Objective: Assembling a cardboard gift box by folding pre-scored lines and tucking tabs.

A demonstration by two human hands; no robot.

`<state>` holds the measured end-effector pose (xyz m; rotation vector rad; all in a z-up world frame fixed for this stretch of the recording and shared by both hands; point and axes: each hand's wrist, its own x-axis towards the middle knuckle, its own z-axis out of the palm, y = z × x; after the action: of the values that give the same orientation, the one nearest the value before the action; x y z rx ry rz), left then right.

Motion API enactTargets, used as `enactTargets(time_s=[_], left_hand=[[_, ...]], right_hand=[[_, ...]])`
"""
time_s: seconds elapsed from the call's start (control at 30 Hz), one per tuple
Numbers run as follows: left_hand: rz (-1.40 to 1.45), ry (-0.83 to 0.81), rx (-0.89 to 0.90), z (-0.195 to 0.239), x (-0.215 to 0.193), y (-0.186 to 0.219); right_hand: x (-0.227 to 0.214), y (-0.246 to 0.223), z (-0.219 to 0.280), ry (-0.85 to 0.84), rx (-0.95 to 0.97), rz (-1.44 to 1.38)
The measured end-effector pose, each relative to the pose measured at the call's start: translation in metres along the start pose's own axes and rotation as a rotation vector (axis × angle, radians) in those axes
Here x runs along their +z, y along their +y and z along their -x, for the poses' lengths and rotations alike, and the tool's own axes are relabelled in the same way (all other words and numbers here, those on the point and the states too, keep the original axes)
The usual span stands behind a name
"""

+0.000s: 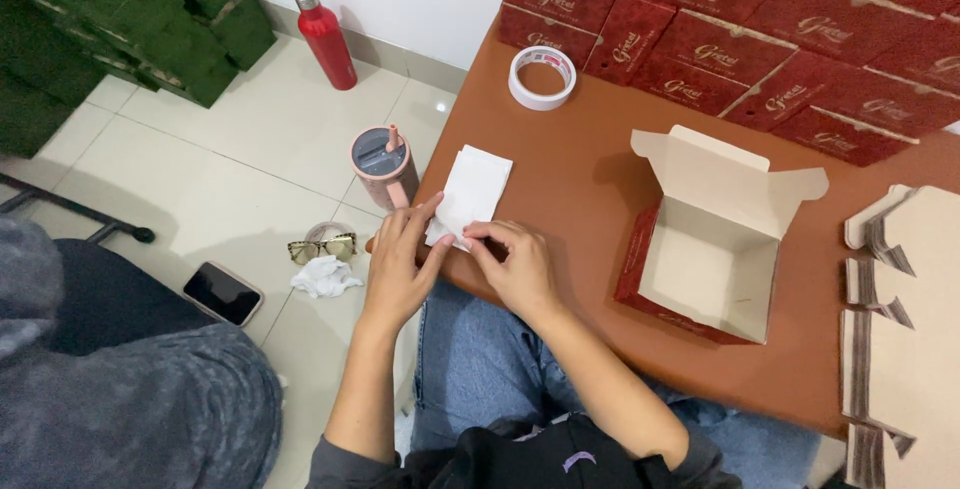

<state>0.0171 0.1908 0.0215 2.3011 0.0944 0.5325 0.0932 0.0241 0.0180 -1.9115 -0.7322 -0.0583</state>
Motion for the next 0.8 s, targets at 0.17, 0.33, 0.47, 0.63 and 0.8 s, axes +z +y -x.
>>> enactTargets(time_s=[0.17,0.33,0.47,0.63,0.8], left_hand=[[-0.061,0.048,-0.016,0.001,0.017,-0.014],[-0.065,0.038,-0.025,0.003,0.022,-0.022],[-0.076,0.039,-0.032,0.003,0.022,-0.017],[-0.092,0.039,-0.041,0.003,0.023,-0.018],[-0.142,0.045,-0.020,0.001,0.013,-0.003]], right_hand=[[0.001,0.007,0.001,0.001,0.066,-0.101],[0.000,0.013,0.001,0.010,0.136,-0.202],[0.003,0.025,0.001,0.028,0.239,-0.284],[0.002,0.024,0.003,0.224,0.242,-0.336],[-0.011,-0.005,0.009,0.363,0.091,-0.381]])
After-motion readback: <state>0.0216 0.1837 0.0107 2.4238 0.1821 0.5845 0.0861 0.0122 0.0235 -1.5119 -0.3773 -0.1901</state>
